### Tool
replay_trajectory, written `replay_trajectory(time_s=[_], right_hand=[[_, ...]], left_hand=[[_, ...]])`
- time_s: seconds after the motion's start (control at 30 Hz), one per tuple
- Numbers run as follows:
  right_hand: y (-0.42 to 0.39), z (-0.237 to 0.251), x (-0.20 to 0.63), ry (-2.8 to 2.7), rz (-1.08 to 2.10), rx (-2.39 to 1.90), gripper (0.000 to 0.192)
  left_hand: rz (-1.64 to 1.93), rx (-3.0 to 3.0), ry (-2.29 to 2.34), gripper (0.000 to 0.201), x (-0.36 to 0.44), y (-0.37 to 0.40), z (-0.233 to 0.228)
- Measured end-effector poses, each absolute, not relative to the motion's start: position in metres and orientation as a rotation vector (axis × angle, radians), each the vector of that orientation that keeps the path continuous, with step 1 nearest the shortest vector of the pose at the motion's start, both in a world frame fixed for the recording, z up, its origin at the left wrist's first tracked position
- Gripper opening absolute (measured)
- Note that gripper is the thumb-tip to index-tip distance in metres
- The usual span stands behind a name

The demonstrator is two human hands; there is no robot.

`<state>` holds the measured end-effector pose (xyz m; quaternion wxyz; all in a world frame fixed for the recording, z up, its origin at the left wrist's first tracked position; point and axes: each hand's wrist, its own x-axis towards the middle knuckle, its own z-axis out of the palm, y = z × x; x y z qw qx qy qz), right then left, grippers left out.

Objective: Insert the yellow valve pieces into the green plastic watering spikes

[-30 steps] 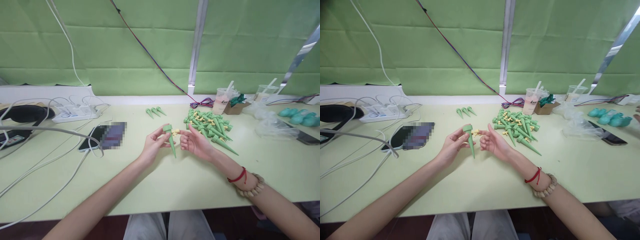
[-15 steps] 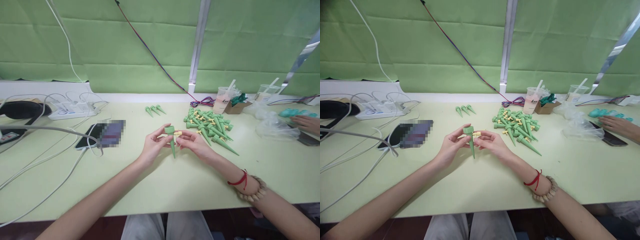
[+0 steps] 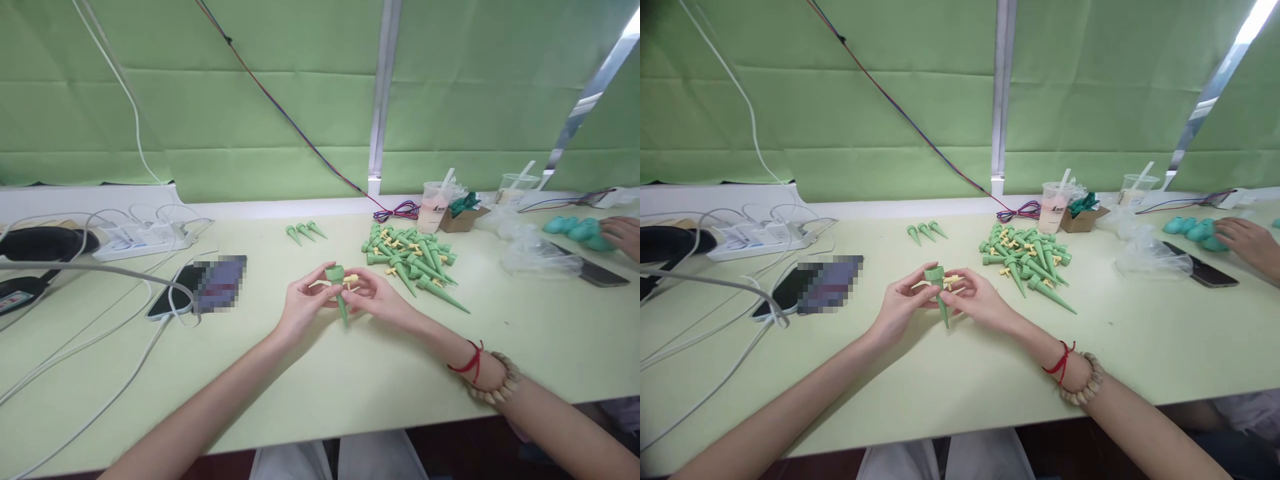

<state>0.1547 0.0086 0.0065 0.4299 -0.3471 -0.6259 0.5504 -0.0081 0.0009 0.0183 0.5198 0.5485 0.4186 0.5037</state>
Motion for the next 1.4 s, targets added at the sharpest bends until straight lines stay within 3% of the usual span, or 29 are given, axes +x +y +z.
replay_trajectory(time_s=[0.1, 0.2, 0.27, 0.37, 0.5, 0.6, 0.83, 0.9, 1.13, 1.4], right_hand=[[0.004, 0.006, 0.150, -1.589, 1.417, -0.850, 0.037], [0.005, 0.008, 0.150, -1.648, 1.268, -0.879, 0.024], [0.015, 0.009, 0.158, -1.654, 1.055, -0.947, 0.022], [0.042, 0.010, 0.186, -1.495, 0.713, -1.087, 0.037], [0.078, 0.000, 0.236, -1.390, 0.017, -1.318, 0.037], [0.091, -0.016, 0.261, -1.497, -0.177, -1.522, 0.043], [0.095, -0.030, 0.253, -1.608, -0.232, -1.617, 0.034], [0.092, -0.027, 0.246, -1.602, -0.277, -1.614, 0.036], [0.085, -0.019, 0.231, -1.691, -0.252, -1.472, 0.030], [0.069, 0.001, 0.211, -1.770, -0.132, -1.278, 0.019]], left_hand=[[1.237, 1.380, 1.041, 0.052, -0.007, 0.004, 0.013], [1.227, 1.555, 1.116, 0.052, -0.008, 0.008, 0.009], [1.190, 1.763, 1.181, 0.055, -0.012, 0.011, 0.009], [1.033, 2.222, 1.480, 0.046, -0.025, 0.018, 0.010], [0.559, 2.451, 2.133, 0.037, -0.039, 0.025, 0.003], [0.463, 2.423, 2.017, 0.033, -0.040, 0.029, -0.007], [0.730, 2.345, 1.548, 0.024, -0.015, 0.035, -0.017], [0.799, 2.236, 1.520, 0.039, -0.009, 0.047, -0.017], [0.914, 2.175, 1.964, 0.042, -0.035, 0.128, -0.001], [0.598, 2.124, 2.228, 0.032, -0.067, 0.176, 0.008]])
